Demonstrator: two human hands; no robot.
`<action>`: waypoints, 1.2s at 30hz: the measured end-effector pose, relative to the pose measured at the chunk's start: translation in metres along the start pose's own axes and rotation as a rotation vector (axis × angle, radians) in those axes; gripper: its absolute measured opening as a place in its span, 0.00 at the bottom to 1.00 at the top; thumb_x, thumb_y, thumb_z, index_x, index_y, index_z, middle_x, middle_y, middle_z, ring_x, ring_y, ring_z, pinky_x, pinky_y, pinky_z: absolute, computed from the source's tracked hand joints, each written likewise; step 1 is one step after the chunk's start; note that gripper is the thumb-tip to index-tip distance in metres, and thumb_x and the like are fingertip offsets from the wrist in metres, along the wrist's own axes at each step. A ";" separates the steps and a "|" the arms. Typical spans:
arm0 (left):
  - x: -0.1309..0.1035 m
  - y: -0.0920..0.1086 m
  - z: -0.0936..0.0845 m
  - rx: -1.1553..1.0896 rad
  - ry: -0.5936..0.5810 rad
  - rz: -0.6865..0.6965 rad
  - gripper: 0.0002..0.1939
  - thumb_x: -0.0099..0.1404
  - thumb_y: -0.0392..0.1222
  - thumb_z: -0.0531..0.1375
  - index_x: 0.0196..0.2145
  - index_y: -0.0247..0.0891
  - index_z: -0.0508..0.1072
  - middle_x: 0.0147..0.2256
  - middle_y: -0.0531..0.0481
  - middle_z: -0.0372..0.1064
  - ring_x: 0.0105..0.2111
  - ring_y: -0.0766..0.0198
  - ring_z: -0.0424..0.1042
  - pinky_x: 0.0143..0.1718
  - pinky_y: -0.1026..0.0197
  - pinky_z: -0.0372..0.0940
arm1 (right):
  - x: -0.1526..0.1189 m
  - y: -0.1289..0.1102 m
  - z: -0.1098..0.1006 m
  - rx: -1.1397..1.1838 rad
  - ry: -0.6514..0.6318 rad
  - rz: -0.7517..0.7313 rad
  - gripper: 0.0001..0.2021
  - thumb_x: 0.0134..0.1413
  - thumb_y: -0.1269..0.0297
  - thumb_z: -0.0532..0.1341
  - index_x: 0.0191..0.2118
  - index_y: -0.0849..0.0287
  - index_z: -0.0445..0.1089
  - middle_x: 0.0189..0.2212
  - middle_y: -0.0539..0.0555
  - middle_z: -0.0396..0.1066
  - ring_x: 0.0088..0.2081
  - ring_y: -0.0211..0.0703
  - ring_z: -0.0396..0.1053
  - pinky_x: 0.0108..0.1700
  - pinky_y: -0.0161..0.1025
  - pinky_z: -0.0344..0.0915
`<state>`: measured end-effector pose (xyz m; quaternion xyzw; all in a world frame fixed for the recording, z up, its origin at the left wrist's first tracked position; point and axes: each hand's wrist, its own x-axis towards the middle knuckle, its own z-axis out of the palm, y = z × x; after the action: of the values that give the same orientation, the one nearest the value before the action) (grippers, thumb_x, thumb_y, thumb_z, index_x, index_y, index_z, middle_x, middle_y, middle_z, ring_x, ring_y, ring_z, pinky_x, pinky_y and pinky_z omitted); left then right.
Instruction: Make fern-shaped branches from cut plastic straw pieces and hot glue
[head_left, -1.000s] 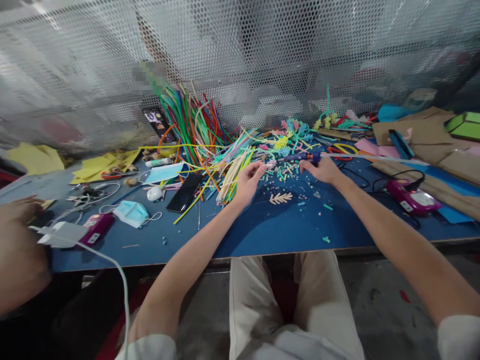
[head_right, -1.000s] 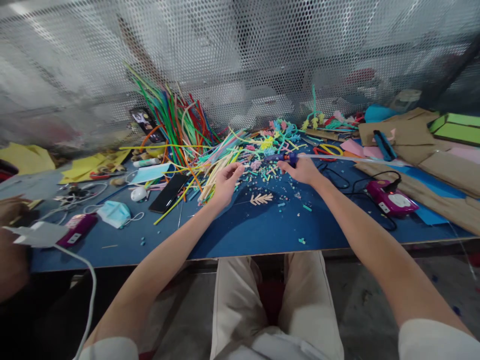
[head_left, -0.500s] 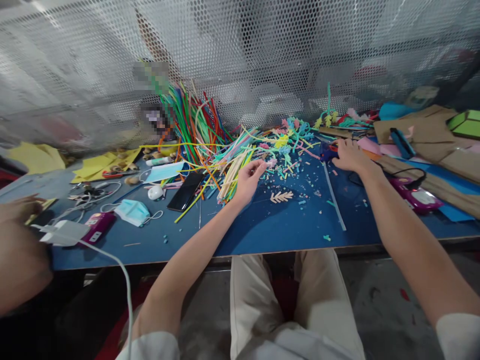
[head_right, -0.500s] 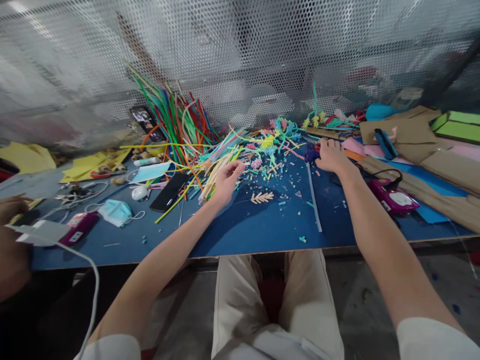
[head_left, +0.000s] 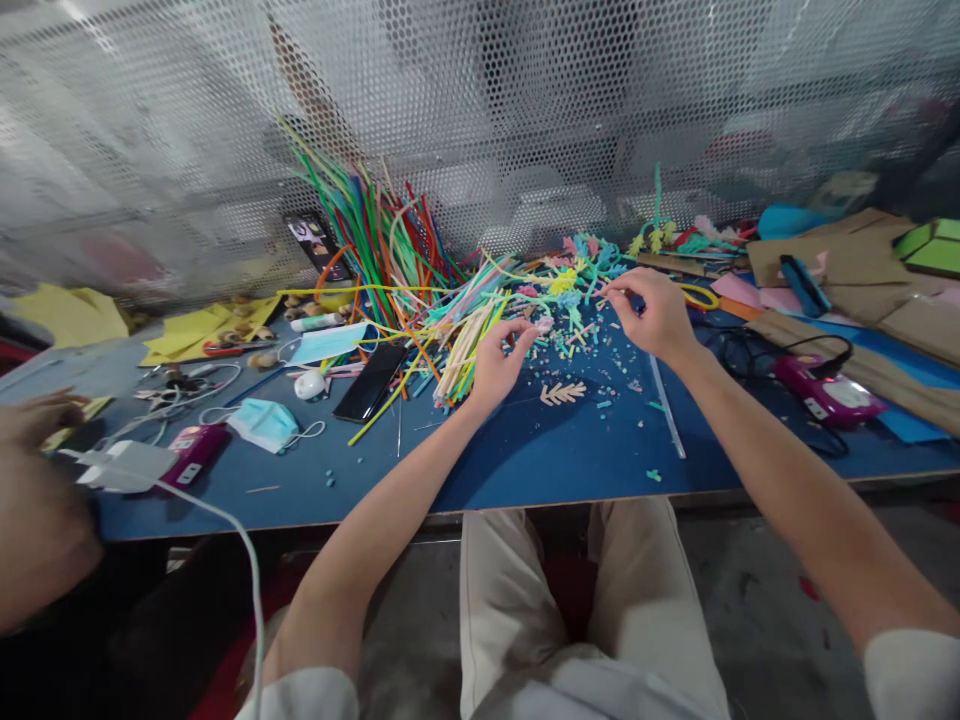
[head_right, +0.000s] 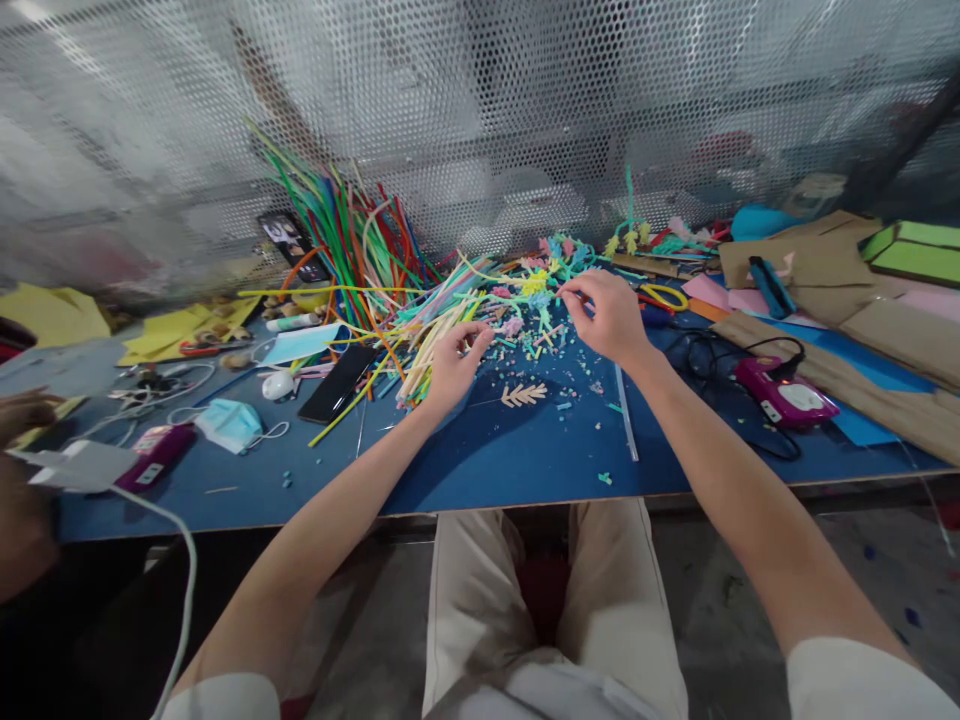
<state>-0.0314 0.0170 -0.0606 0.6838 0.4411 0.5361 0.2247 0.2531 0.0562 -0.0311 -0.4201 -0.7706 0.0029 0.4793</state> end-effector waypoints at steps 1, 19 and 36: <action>0.001 0.000 -0.001 0.078 -0.021 0.068 0.22 0.76 0.64 0.65 0.40 0.42 0.83 0.41 0.46 0.80 0.38 0.57 0.72 0.46 0.54 0.66 | -0.001 -0.006 0.002 0.019 -0.004 -0.012 0.14 0.72 0.54 0.58 0.42 0.52 0.80 0.42 0.61 0.82 0.48 0.61 0.77 0.56 0.57 0.70; -0.001 0.004 -0.002 0.632 -0.215 0.463 0.14 0.83 0.50 0.58 0.47 0.43 0.82 0.48 0.45 0.83 0.51 0.50 0.75 0.53 0.47 0.59 | -0.010 -0.042 0.029 0.000 -0.263 -0.216 0.15 0.75 0.53 0.61 0.41 0.51 0.83 0.40 0.56 0.82 0.48 0.56 0.72 0.57 0.56 0.62; 0.000 0.003 -0.001 0.646 -0.236 0.426 0.14 0.84 0.47 0.56 0.49 0.43 0.81 0.49 0.43 0.81 0.54 0.50 0.73 0.56 0.47 0.61 | -0.009 -0.034 0.031 0.039 -0.279 -0.136 0.14 0.73 0.55 0.63 0.38 0.52 0.83 0.39 0.57 0.82 0.46 0.56 0.72 0.55 0.56 0.62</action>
<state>-0.0311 0.0148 -0.0578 0.8520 0.4067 0.3223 -0.0688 0.2101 0.0410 -0.0402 -0.3529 -0.8563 0.0437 0.3746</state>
